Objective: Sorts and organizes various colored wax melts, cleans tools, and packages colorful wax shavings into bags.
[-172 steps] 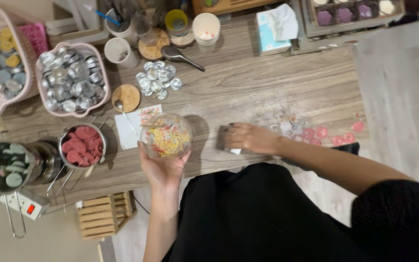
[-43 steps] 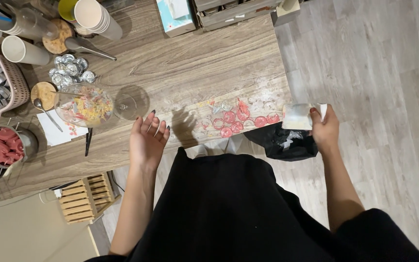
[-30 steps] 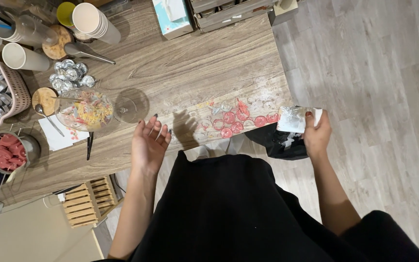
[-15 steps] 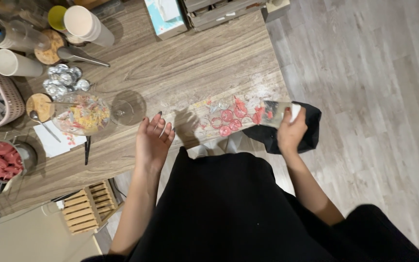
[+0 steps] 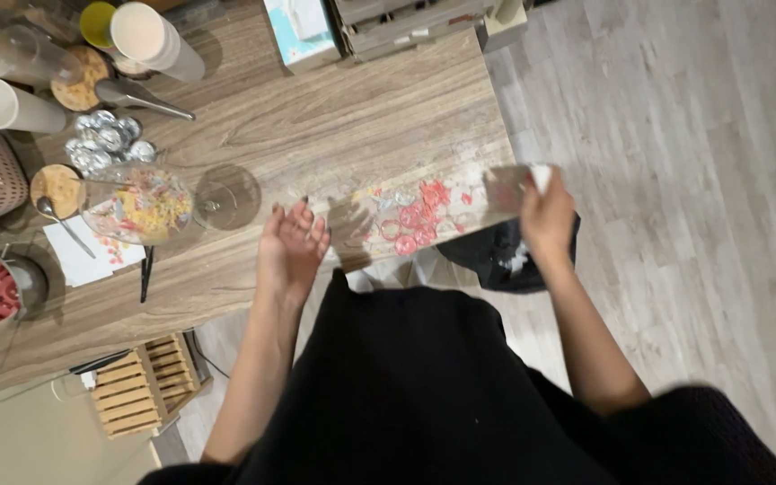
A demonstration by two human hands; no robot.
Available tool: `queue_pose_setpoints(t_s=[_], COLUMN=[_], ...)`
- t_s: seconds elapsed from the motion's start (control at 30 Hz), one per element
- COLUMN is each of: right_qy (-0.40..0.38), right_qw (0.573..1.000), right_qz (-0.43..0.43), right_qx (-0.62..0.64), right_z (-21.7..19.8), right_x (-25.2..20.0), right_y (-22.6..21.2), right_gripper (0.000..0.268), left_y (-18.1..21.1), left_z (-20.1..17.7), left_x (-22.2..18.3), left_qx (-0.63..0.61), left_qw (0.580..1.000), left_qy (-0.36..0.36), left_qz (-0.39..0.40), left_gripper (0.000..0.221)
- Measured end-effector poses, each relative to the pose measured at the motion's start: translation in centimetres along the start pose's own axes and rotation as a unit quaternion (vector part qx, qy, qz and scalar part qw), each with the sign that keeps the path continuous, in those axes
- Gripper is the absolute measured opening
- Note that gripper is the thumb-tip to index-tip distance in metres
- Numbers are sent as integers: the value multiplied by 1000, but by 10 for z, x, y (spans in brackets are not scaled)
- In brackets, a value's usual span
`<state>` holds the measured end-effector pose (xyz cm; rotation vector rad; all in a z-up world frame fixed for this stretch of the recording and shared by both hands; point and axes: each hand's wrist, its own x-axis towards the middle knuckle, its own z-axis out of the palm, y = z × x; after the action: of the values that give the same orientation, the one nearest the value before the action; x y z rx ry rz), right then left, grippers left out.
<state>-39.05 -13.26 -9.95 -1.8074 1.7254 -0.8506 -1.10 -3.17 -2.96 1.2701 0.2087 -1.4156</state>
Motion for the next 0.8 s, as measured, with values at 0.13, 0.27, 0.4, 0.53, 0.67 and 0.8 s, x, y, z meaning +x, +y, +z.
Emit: queue_pose_setpoints(t_s=[0.13,0.27,0.4,0.53,0.67,0.8], right_qy=[4,6,-11,-39,15,43], right_qw=[994,977,968,979,974,967], right_qz=[111,195,217,180,193,212], right_qx=[2,87,122,87,121,136], right_z=[-29,-30,-11,9,20,35], right_x=[-8,-11,-21,-36,-50,-64], right_y=[0,20,31,-15,-29,-21], right_gripper=[15,18,21,24,26,23], left_y=[-4,-7,-7,-4,5,8], left_z=[-1,11,15,14,-1,-18], left_x=[-11,-10,-13,-23,-29,-33], left_qx=[2,7,11,16,3,-2], left_qw=[999,1000,1000,1000,1000,999], left_qy=[27,21,15,22,29,47], left_qz=[-17,-18,-16,-7,4,-19], left_gripper=[38,37,37,39,38,36])
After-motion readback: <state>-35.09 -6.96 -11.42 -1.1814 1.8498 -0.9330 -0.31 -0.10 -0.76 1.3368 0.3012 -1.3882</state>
